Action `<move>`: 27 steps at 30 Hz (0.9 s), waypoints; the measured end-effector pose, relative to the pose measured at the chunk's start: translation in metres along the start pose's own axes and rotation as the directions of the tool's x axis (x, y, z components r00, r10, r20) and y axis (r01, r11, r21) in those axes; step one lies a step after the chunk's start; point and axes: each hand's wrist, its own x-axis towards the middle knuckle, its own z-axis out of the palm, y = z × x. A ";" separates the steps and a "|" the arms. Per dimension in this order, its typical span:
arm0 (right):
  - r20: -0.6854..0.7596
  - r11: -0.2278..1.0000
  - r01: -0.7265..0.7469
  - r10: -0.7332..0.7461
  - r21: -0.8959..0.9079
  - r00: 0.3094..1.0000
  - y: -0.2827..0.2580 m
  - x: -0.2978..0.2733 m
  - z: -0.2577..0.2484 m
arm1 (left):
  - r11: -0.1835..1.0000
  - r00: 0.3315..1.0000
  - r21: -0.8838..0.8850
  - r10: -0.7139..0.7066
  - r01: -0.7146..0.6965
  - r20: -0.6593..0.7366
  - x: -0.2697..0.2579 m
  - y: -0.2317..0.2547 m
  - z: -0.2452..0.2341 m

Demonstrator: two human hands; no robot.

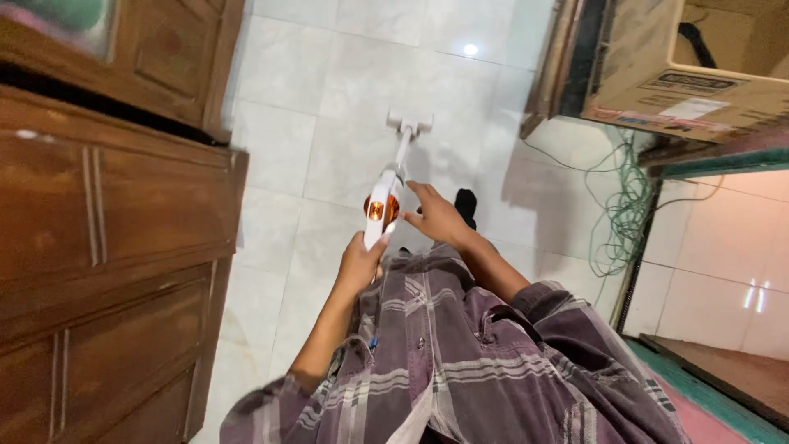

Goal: The person vacuums the tiled floor using a handheld vacuum cleaner.

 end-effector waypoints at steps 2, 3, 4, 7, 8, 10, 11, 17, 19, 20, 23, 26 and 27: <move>0.031 0.999 0.050 -0.051 0.008 0.998 -0.024 0.000 0.015 | 0.997 0.999 -0.053 -0.048 0.049 0.019 -0.032 0.004 -0.020; 0.033 0.995 0.094 -0.094 0.015 0.995 -0.033 0.001 0.022 | 0.994 0.997 -0.080 -0.074 0.076 0.034 -0.047 0.005 -0.028; 0.035 0.990 0.137 -0.138 0.023 0.990 -0.040 0.004 0.030 | 0.993 0.996 -0.081 -0.088 0.089 0.017 -0.058 0.005 -0.034; 0.015 0.973 0.233 -0.233 0.000 0.972 -0.048 0.015 0.043 | 0.990 0.996 -0.110 -0.092 0.090 -0.007 -0.065 0.006 -0.040; 0.006 0.965 0.261 -0.261 -0.015 0.965 -0.048 0.022 0.045 | 0.989 0.997 -0.133 -0.073 0.072 -0.007 -0.059 0.006 -0.040; -0.042 0.962 0.268 -0.270 -0.042 0.962 -0.040 0.037 0.043 | 0.992 0.999 -0.120 -0.049 0.047 -0.021 -0.043 0.004 -0.038; -0.067 0.961 0.271 -0.275 -0.059 0.959 -0.036 0.045 0.039 | 0.995 0.999 -0.090 -0.036 0.033 -0.034 -0.028 0.004 -0.033; -0.241 0.989 0.150 -0.143 0.010 0.960 -0.013 0.092 -0.003 | 0.999 0.992 0.010 0.038 -0.037 -0.124 0.084 0.023 -0.013; -0.279 0.997 0.075 -0.066 0.022 0.958 -0.008 0.105 -0.029 | 0.997 0.988 0.051 0.058 -0.051 -0.142 0.125 0.040 -0.011; -0.298 0.999 0.037 -0.026 0.030 0.954 -0.005 0.111 -0.042 | 0.994 0.986 0.082 0.080 -0.069 -0.148 0.146 0.050 -0.010; -0.314 0.988 -0.027 0.074 0.150 0.947 0.004 0.131 -0.077 | 0.987 0.984 0.130 0.111 -0.093 -0.139 0.207 0.076 -0.004; -0.316 0.990 -0.104 0.129 0.094 0.940 0.018 0.147 -0.108 | 0.984 0.984 0.135 0.133 -0.117 -0.121 0.266 0.102 0.006; -0.312 0.987 -0.121 0.147 0.103 0.939 0.023 0.152 -0.114 | 0.983 0.983 0.133 0.141 -0.125 -0.117 0.285 0.109 0.009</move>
